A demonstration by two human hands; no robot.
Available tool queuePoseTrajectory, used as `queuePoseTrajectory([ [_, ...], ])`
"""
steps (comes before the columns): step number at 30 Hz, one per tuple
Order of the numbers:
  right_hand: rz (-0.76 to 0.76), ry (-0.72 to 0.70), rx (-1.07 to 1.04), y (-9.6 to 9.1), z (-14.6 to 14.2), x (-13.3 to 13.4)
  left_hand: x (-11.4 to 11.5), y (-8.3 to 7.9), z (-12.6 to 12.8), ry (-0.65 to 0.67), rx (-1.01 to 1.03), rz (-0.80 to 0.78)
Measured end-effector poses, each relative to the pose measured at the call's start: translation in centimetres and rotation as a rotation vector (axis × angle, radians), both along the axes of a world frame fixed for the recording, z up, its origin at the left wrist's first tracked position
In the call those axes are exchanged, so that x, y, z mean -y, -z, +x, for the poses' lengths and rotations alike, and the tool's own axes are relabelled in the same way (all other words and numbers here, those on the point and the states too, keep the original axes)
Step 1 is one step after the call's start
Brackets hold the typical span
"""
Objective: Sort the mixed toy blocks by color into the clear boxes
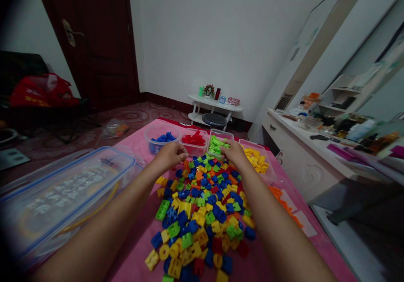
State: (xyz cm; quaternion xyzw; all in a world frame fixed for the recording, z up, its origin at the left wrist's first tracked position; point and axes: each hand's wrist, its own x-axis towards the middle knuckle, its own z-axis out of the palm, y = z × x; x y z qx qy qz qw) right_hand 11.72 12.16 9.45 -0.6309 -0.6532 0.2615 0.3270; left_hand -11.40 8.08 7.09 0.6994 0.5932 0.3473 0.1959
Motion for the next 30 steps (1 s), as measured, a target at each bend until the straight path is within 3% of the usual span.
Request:
queuePoseTrajectory([
  [3,0.128,0.034,0.175,-1.1,0.0,-1.5,-0.1,-0.3,-0.5,-0.054,0.016,0.047],
  [7,0.251,-0.089,0.348,-1.0,-3.6,0.0,-0.6,-0.4,-1.2,-0.106,0.151,0.133],
  [10,0.249,-0.339,0.405,0.4,-8.2,2.9,-0.9,-0.4,-1.6,-0.142,0.229,0.185],
  [13,0.298,-0.716,0.500,2.5,-12.4,5.7,-1.1,-0.4,-1.7,-0.154,0.266,0.213],
  [15,0.333,-0.799,0.570,3.9,-14.4,6.9,-1.1,-0.4,-1.7,-0.158,0.275,0.212],
  [18,0.296,-0.780,0.689,5.2,-15.9,7.5,-1.1,-0.5,-1.7,-0.152,0.252,0.207],
  [20,0.245,-0.779,0.746,5.0,-15.9,7.6,-1.0,-0.7,-1.8,-0.159,0.222,0.201],
  [25,0.057,-0.743,0.950,1.3,-13.8,7.7,-0.5,-1.1,-2.3,-0.228,-0.003,0.099],
  [30,-0.126,-0.612,1.099,-2.0,-11.2,7.2,0.1,-0.8,-2.0,-0.136,-0.356,-0.196],
])
